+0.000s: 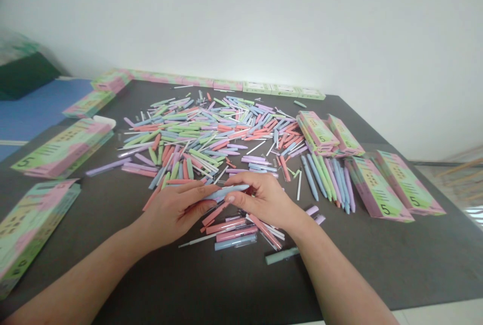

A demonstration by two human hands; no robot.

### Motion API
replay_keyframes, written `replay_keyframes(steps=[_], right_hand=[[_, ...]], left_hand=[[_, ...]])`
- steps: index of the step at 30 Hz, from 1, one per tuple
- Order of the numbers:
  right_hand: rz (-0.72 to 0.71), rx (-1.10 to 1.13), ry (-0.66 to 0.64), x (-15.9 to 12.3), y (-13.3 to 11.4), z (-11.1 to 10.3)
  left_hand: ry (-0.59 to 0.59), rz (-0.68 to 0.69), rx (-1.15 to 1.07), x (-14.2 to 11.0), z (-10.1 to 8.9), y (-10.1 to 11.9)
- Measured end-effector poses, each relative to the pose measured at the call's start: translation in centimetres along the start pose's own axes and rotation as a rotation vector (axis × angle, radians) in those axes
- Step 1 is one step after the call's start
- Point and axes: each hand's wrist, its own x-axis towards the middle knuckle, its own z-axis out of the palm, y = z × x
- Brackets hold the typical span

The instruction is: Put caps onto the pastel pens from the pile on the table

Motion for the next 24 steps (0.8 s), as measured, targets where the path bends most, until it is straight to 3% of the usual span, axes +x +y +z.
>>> replay_keyframes(steps=[3,9,19,24], right_hand=[[-0.022,0.052,0.021,-0.24,-0.11,-0.53],[-0.029,-0.118,0.147,-0.23,-0.10,-0.78],[-0.019,-0.140,0.032,0.07,0.01,-0.53],[-0.067,-0.099,0.130,-0.14,0.35,-0.49]], left_hand=[[0.005,-0.012,0.012,0.08,-0.11,-0.15],[0.014,-0.003,0.029,-0.02,0.06,-0.25],[0.017,-0.003,0.060,-0.12,0.17,-0.30],[0.027,0.007,0.056,0.08,0.09,-0.39]])
